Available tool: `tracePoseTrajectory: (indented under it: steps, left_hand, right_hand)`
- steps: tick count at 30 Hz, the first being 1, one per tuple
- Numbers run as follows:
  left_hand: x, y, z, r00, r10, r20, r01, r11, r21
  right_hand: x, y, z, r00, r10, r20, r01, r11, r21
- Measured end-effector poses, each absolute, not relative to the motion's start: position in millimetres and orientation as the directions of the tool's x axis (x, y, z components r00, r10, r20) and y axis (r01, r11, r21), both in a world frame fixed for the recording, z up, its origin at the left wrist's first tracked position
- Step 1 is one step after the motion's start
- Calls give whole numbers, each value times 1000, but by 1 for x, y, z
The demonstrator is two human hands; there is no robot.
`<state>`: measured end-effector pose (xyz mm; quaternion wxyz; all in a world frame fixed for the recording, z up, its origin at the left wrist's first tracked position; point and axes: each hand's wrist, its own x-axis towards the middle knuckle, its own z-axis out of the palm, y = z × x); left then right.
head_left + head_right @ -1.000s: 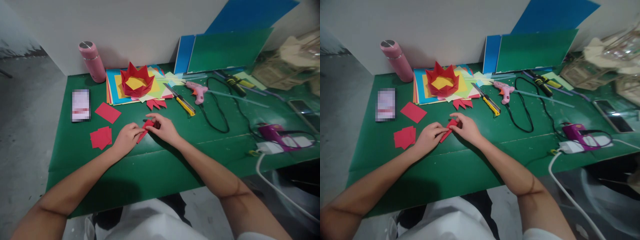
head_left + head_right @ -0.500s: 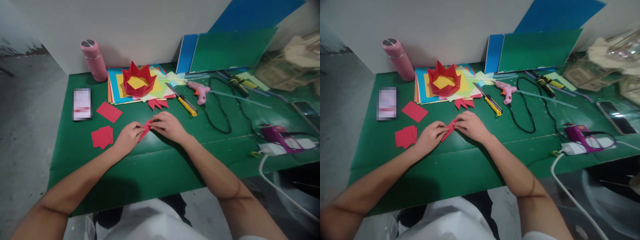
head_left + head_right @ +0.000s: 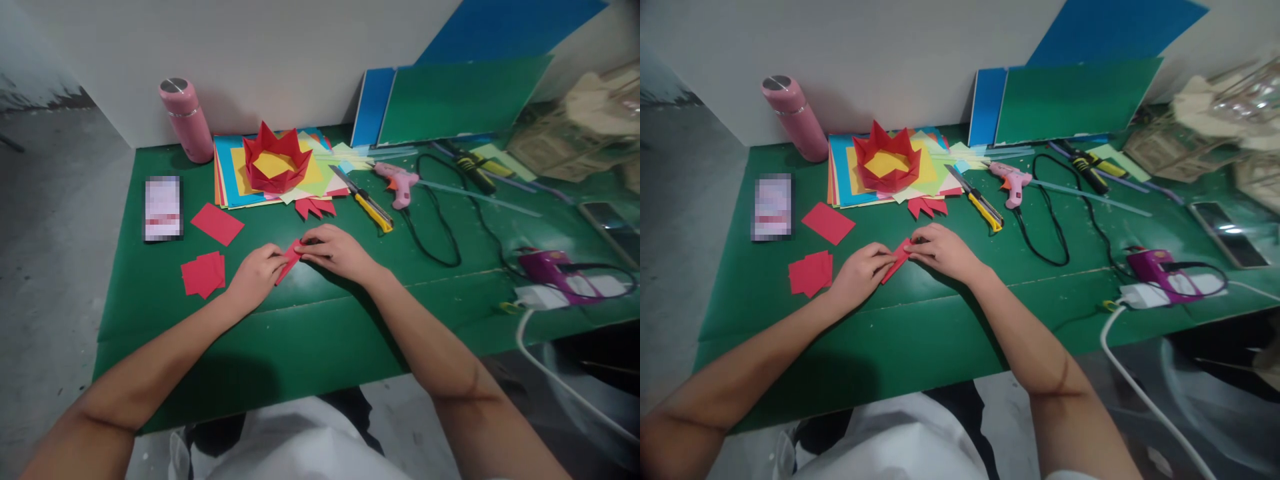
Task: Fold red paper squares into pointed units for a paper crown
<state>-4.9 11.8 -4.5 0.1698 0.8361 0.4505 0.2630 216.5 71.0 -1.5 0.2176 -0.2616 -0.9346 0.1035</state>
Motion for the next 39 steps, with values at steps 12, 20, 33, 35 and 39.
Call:
tracePoseTrajectory:
  steps: [12,20,33,35,39]
  left_hand:
    - [-5,12,-6,544,785,298,697,-620,360]
    - [-6,11,2,604,767,214,683,-637,356]
    - [-19,-6,48,646,755,-113,748,-596,290]
    - [-20,-4,50,636,760,-135,756,-578,306]
    - [-20,-2,56,619,761,-195,780,-566,268]
  right_hand:
    - [205,63,-5,-605,718,344,533,687,-495]
    - [198,62,-10,-487,832,267,597,540,-594]
    - [199,63,-11,-496,825,272,574,546,-610]
    - [197,62,-10,-496,829,258,588,539,-603]
    - [194,60,-8,-490,842,223,635,521,-571]
